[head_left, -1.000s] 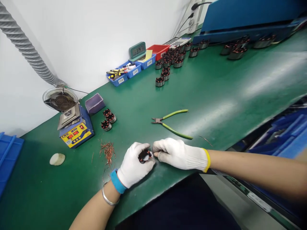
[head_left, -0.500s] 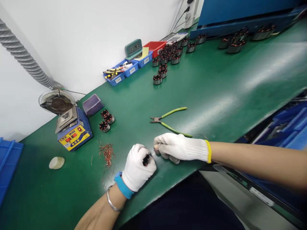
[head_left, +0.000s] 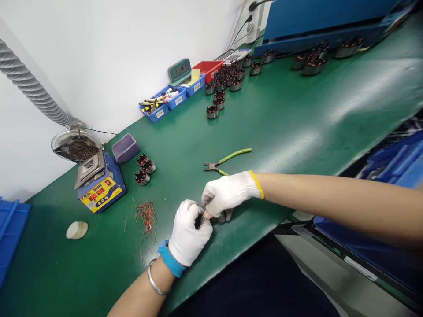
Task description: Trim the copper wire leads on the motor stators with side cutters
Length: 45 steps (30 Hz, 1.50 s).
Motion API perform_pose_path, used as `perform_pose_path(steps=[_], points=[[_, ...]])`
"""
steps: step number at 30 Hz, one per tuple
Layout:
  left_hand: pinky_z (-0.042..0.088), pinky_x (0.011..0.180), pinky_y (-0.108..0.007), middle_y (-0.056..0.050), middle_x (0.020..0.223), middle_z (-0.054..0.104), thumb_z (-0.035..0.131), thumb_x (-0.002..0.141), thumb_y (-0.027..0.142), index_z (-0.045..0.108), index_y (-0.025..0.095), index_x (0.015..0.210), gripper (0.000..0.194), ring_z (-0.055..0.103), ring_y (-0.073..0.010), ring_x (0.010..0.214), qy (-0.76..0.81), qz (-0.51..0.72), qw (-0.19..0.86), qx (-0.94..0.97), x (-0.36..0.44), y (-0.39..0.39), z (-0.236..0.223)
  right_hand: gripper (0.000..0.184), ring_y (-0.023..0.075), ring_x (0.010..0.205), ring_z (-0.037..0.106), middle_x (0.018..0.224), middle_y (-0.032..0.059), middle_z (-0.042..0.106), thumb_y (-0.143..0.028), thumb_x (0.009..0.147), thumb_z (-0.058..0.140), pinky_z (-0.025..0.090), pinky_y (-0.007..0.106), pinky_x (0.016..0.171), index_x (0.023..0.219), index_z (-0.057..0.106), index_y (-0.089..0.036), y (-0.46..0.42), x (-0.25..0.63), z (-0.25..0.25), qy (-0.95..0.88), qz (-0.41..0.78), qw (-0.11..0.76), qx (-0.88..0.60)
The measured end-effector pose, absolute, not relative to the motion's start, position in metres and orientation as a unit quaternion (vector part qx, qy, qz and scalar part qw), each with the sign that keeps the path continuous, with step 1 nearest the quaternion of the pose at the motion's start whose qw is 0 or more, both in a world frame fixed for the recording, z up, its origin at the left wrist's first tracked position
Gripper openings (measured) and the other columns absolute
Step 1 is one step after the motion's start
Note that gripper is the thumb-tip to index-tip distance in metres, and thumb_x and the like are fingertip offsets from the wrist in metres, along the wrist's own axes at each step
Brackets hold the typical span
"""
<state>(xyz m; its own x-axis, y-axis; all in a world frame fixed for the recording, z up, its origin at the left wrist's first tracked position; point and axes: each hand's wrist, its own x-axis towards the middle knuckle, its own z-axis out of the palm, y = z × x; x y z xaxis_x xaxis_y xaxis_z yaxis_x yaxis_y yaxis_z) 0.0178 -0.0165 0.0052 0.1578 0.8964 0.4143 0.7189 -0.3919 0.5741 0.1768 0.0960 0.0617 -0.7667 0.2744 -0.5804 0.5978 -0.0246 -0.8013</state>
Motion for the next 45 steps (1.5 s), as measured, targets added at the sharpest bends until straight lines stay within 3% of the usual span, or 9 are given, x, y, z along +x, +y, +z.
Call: perform_pose_path(steps=[7,13,19,23,29,33,36,40,45], points=[[0.046,0.071,-0.035,-0.005,0.086,0.053,0.052,0.072,0.011,0.046,0.02,0.08,0.013,0.053,-0.0187,0.078,0.579,0.363,0.161,0.712,0.02,-0.021,0.008,0.012,0.0144,0.051,0.063,0.056,0.0014,0.064,-0.026,0.064,0.061,0.056,0.027,0.054,0.065,0.061,-0.014,0.099,0.16,0.041,0.643,-0.697,0.153,0.279],[0.046,0.095,-0.043,-0.016,0.132,0.044,0.061,0.066,0.017,0.031,0.017,0.135,0.075,0.055,-0.0252,0.109,0.566,0.398,0.29,0.661,0.011,-0.026,0.014,0.009,0.0125,0.052,0.062,0.056,-0.001,0.063,-0.021,0.065,0.054,0.05,0.02,0.05,0.066,0.062,-0.016,0.081,0.173,0.05,0.693,-0.652,0.075,0.3],[0.049,0.054,-0.027,-0.012,0.105,0.061,0.046,0.086,0.062,0.046,0.016,0.122,0.059,0.062,-0.0179,0.074,0.557,0.403,0.496,0.53,-0.015,-0.02,0.034,0.012,0.0115,0.052,0.058,0.06,-0.0005,0.064,-0.024,0.066,0.051,0.047,0.021,0.051,0.067,0.061,-0.017,0.057,0.195,0.064,0.703,-0.637,-0.035,0.315],[0.028,0.031,-0.017,0.0,0.056,0.056,0.05,0.087,0.056,0.052,0.013,0.112,0.05,0.048,-0.0107,0.037,0.501,0.234,0.7,0.452,-0.008,-0.03,0.053,0.01,0.0096,0.048,0.054,0.057,-0.0008,0.061,-0.025,0.065,0.053,0.046,0.02,0.048,0.064,0.058,-0.017,0.052,0.202,0.066,0.671,-0.672,-0.085,0.3],[0.058,0.08,-0.04,-0.015,0.12,0.058,0.06,0.082,0.019,0.058,0.022,0.1,0.018,0.066,-0.0243,0.098,0.463,0.408,0.23,0.752,0.001,-0.042,0.053,0.02,0.0086,0.042,0.053,0.055,-0.0003,0.061,-0.035,0.065,0.061,0.046,0.019,0.042,0.063,0.057,-0.016,0.053,0.202,0.062,0.592,-0.734,-0.127,0.306],[0.055,0.09,-0.044,-0.009,0.108,0.064,0.066,0.08,0.024,0.057,0.023,0.081,0.009,0.061,-0.0271,0.108,0.303,0.363,0.003,0.881,-0.012,-0.043,0.048,0.021,0.009,0.041,0.051,0.055,0.0004,0.061,-0.036,0.064,0.063,0.043,0.02,0.039,0.063,0.057,-0.015,0.05,0.202,0.062,0.591,-0.736,-0.127,0.303],[0.059,0.076,-0.043,-0.011,0.104,0.066,0.046,0.092,0.05,0.055,0.022,0.087,0.03,0.068,-0.0259,0.091,0.45,0.466,0.245,0.722,-0.01,-0.041,0.045,0.02,0.0101,0.046,0.054,0.057,0.0013,0.062,-0.035,0.066,0.06,0.045,0.021,0.043,0.064,0.057,-0.016,0.048,0.204,0.061,0.623,-0.707,-0.142,0.304],[0.046,0.034,-0.028,-0.013,0.081,0.067,0.028,0.085,0.075,0.053,0.013,0.114,0.073,0.058,-0.017,0.041,0.463,0.301,0.725,0.412,0.003,-0.034,0.047,0.016,0.0101,0.049,0.053,0.056,0.0008,0.061,-0.031,0.066,0.057,0.043,0.021,0.046,0.063,0.058,-0.016,0.048,0.204,0.06,0.682,-0.642,-0.144,0.318],[0.059,0.073,-0.039,-0.016,0.118,0.06,0.066,0.081,0.035,0.057,0.022,0.115,0.037,0.068,-0.0245,0.089,0.467,0.432,0.508,0.582,0.002,-0.043,0.06,0.024,0.0088,0.041,0.051,0.054,-0.0003,0.06,-0.04,0.061,0.061,0.043,0.02,0.04,0.065,0.056,-0.016,0.045,0.2,0.061,0.592,-0.726,-0.121,0.329]])
